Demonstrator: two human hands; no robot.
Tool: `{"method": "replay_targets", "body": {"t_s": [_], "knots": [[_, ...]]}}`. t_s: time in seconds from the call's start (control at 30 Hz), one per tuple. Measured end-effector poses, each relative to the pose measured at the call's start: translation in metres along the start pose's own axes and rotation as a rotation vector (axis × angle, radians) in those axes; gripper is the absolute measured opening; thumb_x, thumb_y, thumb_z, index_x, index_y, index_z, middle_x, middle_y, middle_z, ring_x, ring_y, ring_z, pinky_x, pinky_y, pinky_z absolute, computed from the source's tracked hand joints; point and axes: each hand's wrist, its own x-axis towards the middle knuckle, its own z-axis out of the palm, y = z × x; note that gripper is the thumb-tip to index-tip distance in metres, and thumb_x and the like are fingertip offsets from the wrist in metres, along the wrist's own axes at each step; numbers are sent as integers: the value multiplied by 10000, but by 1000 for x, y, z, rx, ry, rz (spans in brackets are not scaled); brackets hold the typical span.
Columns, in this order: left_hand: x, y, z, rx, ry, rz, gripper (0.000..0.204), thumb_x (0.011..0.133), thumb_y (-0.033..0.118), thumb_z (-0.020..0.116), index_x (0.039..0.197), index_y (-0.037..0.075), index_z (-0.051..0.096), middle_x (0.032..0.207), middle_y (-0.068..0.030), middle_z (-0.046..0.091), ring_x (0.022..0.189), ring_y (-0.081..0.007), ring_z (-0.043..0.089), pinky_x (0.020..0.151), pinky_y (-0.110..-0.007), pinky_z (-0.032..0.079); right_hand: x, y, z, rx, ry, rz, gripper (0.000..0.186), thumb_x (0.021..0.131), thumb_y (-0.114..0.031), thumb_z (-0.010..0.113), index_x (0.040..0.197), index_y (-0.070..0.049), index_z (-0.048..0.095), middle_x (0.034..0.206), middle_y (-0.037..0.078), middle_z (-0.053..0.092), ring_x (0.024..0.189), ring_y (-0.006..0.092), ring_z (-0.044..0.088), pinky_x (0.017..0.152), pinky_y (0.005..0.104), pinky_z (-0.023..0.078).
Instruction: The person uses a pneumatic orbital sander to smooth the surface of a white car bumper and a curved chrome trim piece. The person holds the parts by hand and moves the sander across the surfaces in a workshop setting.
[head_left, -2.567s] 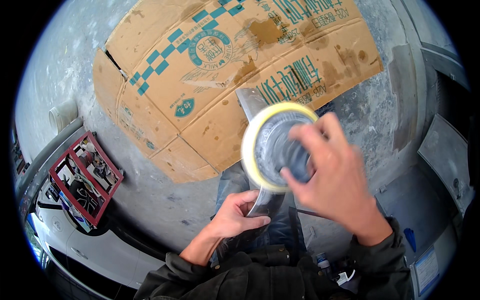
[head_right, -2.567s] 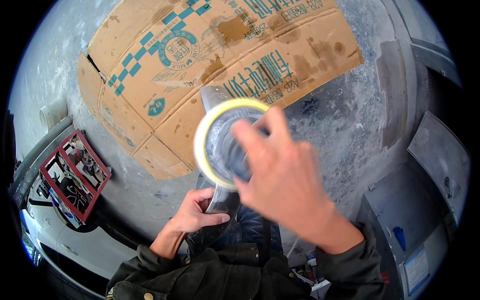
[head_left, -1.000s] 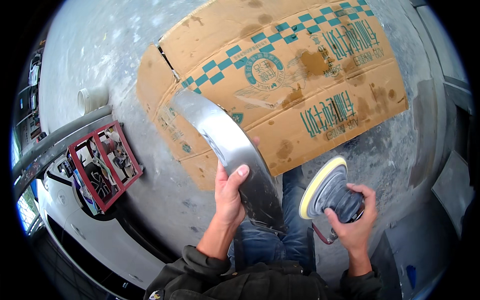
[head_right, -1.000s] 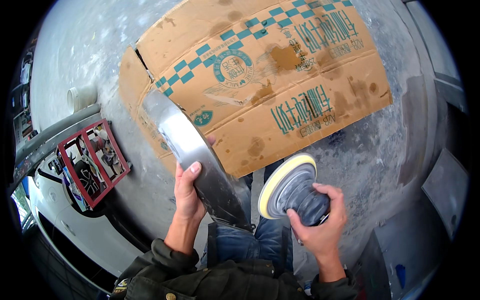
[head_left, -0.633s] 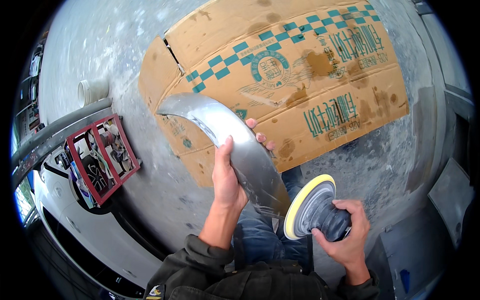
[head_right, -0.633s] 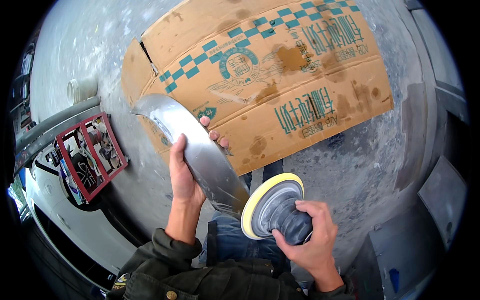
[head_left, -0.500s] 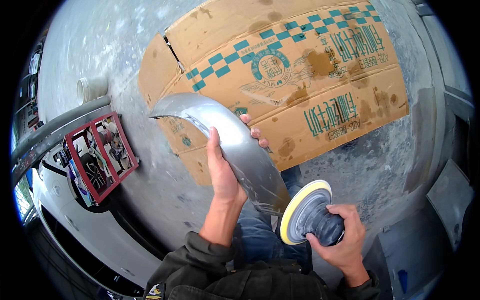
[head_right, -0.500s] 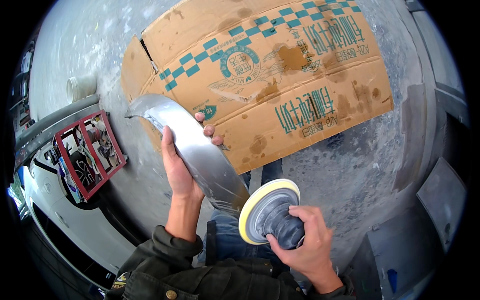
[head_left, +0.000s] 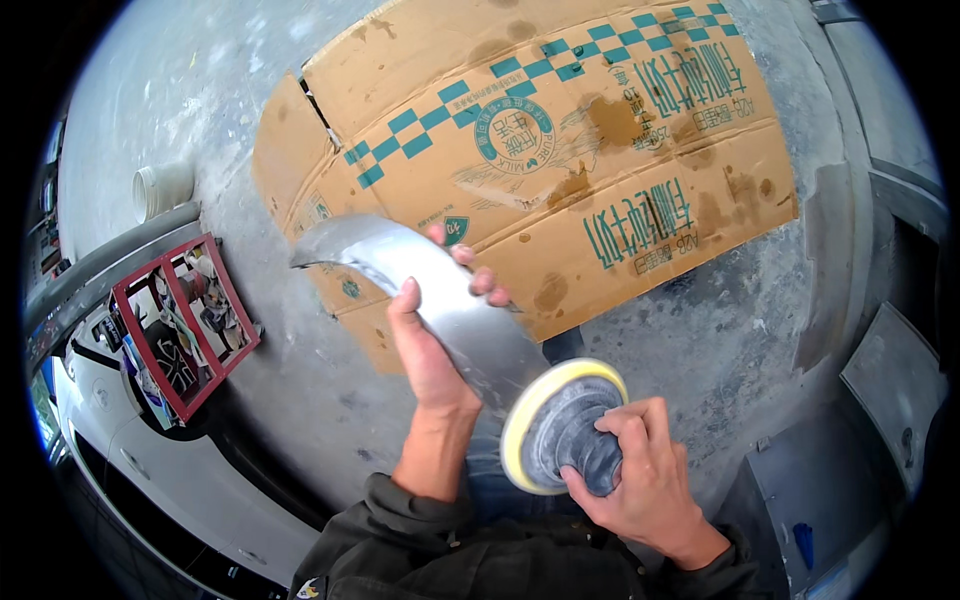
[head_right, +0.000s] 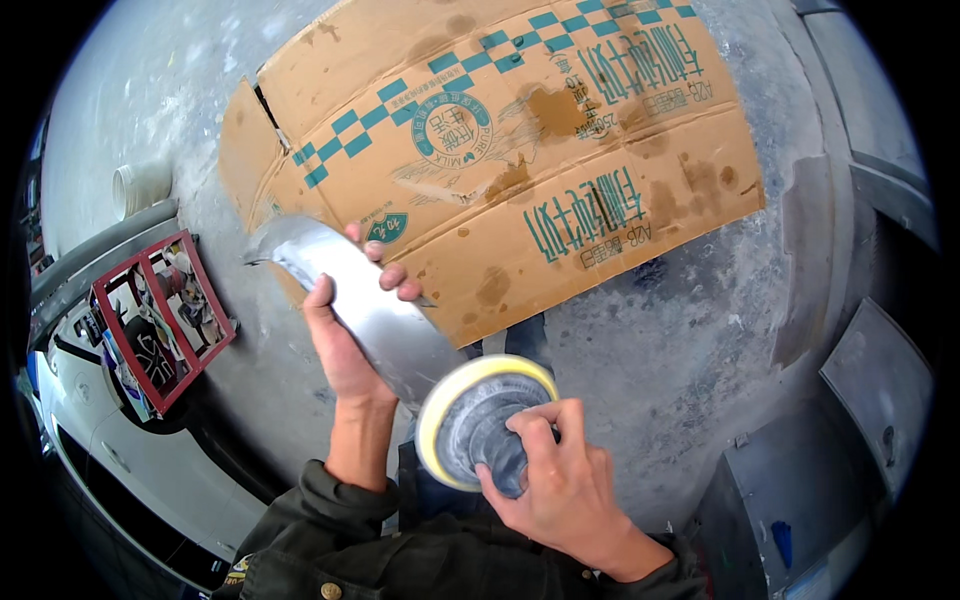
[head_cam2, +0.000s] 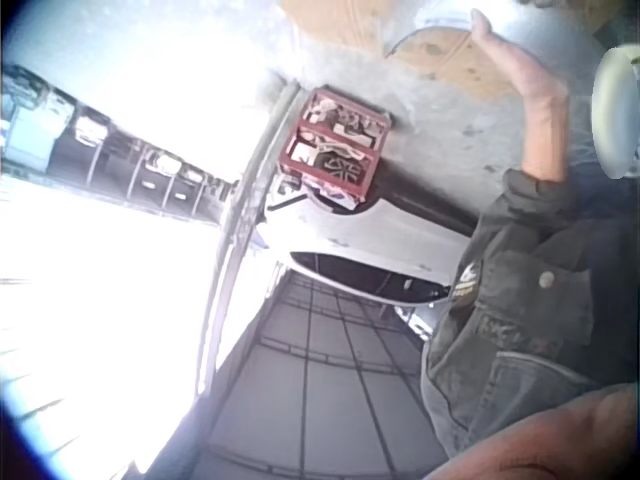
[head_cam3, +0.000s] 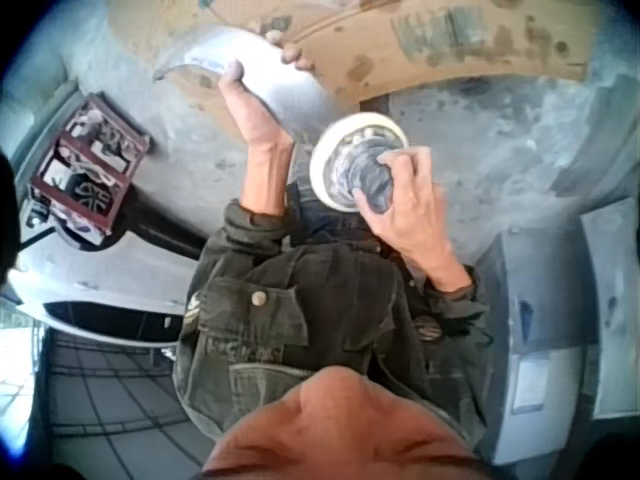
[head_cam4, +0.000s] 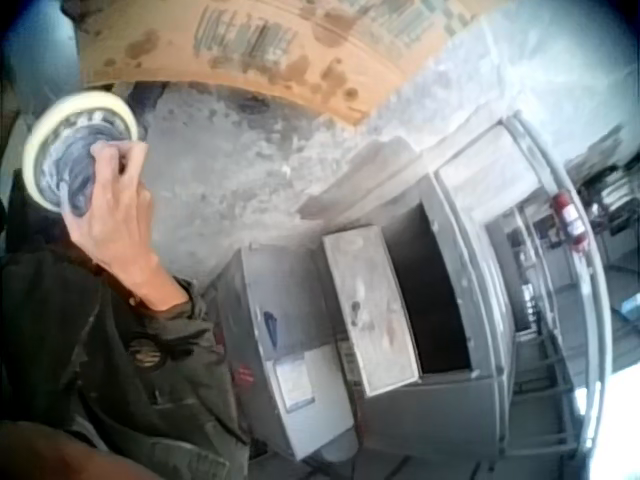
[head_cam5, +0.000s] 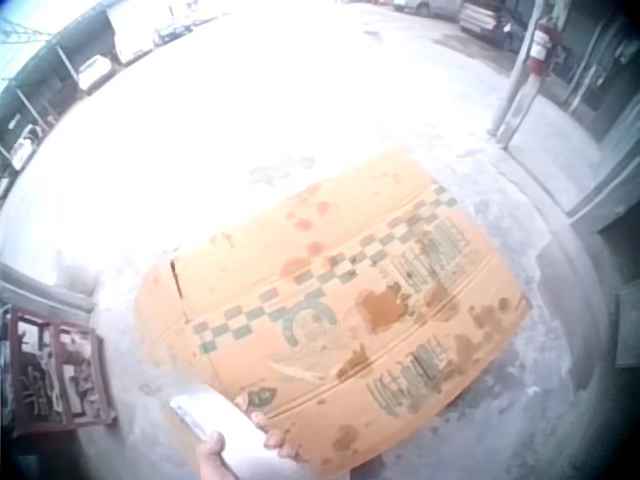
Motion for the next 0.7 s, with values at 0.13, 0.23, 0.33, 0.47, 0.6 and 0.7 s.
{"method": "replay_targets", "body": {"t_s": [0.13,0.23,0.33,0.47,0.6,0.7], "knots": [[5,6,-7,15,-10,-13,538,989,389,508,1441,117,404,1120,-61,499,919,-193,519,834,-376,493,-2,0,0,-27,-66,10,505,750,-234,870,1137,-82,584,1094,97,545,621,195,660,537,351,553],[2,-1,-7,22,2,-39,530,996,372,490,1444,103,402,1123,-60,494,914,-190,511,829,-371,489,9,-9,6,-10,-60,-25,489,762,-228,860,1143,-92,586,1112,100,536,646,241,679,541,372,561],[2,1,-7,1,17,-24,519,1006,340,461,1448,76,398,1121,-63,488,906,-190,496,819,-367,482,9,-8,8,6,-71,-9,493,762,-234,860,1145,-91,585,1111,104,535,652,275,679,551,387,567],[3,4,-5,32,35,-33,537,995,354,483,1449,80,401,1116,-67,491,905,-195,504,825,-376,490,7,-6,8,-15,-79,-7,487,755,-230,865,1130,-85,591,1099,105,538,652,274,677,551,383,565],[-5,-3,-4,23,24,-116,550,991,360,487,1457,81,398,1115,-73,489,903,-194,508,804,-380,493,22,-15,7,-13,-22,-43,476,752,-223,867,1115,-75,598,1088,101,541,643,260,668,546,364,561],[2,6,-5,34,54,-65,548,990,372,503,1449,89,406,1110,-71,489,903,-195,509,797,-387,495,17,-9,2,-23,-52,4,475,753,-223,868,1114,-74,599,1086,99,541,627,256,660,542,354,558]]}}
